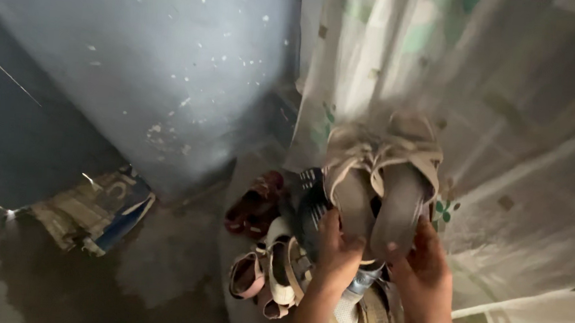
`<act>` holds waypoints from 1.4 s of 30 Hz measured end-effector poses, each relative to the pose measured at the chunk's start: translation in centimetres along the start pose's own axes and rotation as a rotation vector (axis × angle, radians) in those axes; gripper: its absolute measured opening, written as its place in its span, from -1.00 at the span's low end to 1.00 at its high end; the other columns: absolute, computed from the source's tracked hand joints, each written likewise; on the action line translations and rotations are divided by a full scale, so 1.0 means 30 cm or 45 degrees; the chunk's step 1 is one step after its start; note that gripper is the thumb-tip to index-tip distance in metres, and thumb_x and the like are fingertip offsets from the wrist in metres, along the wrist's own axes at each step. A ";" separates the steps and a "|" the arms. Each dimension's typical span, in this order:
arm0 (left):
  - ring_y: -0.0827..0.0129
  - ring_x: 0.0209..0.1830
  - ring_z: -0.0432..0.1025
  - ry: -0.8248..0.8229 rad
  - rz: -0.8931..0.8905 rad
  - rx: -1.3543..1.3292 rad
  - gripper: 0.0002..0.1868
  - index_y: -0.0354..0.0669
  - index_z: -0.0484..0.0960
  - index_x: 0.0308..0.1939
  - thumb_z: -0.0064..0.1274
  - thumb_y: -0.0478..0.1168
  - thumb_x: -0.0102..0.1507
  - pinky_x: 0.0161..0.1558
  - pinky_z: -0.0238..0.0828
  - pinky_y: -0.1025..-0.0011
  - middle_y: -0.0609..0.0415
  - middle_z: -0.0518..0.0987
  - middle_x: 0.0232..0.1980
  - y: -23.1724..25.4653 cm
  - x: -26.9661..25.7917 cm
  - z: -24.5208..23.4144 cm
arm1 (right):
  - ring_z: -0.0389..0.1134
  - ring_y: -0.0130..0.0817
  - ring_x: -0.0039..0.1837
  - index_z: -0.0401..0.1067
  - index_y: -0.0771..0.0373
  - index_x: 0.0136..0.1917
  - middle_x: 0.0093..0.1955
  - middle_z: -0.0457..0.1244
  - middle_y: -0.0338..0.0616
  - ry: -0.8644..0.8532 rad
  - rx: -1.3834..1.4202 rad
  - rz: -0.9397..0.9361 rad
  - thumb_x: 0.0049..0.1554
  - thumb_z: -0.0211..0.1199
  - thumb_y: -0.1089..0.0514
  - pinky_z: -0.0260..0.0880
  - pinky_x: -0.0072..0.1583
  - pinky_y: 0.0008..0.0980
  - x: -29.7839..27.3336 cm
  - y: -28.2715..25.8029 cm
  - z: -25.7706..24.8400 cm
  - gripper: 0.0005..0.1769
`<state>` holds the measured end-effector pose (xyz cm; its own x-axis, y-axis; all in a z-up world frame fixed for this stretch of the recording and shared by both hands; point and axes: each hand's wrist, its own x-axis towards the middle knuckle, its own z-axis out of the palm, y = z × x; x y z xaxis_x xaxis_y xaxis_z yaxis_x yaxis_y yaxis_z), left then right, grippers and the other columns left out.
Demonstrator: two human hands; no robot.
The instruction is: The person removes several pairs of shoes from a wall-mounted wire rack, including beige sandals, blue sneakers, white flip-flops, green sandals, gray sneakers, and black slip-ons. Each pair is briefly held and then placed on the floor in a pile.
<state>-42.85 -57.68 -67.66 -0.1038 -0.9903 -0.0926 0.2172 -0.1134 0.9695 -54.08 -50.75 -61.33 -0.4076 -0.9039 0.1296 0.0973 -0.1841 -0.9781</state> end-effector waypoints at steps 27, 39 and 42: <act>0.37 0.37 0.34 0.010 -0.038 0.339 -0.23 0.07 0.23 0.49 0.18 -0.09 0.23 0.23 0.37 0.28 0.13 0.33 0.45 1.153 -0.272 -0.122 | 0.31 -0.12 0.43 0.21 0.43 0.51 0.48 0.24 0.17 -0.080 0.143 0.076 0.11 0.19 0.33 0.29 0.35 -0.20 0.056 -0.702 0.424 -0.31; 0.12 0.44 0.34 0.223 0.604 0.119 -0.28 -0.09 0.21 0.48 0.12 -0.17 0.27 0.23 0.43 0.21 -0.05 0.31 0.50 1.744 -0.593 -0.154 | 0.18 -0.35 0.57 0.27 0.39 0.46 0.56 0.18 -0.02 -0.216 0.088 -0.088 0.11 0.23 0.34 0.27 0.35 -0.31 -0.117 -1.370 0.678 -0.35; 0.20 0.43 0.40 0.333 0.422 0.149 -0.26 0.00 0.29 0.49 0.12 -0.16 0.21 0.19 0.49 0.24 0.01 0.43 0.41 1.812 -0.707 -0.155 | 0.23 -0.27 0.47 0.24 0.30 0.51 0.52 0.21 -0.02 -0.303 0.148 -0.060 0.07 0.23 0.34 0.27 0.31 -0.32 -0.174 -1.453 0.665 -0.28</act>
<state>-24.34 -43.22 -14.04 0.2054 -0.9604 0.1882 0.0844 0.2089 0.9743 -38.08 -45.72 -16.12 -0.1907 -0.9560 0.2229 0.1921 -0.2590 -0.9466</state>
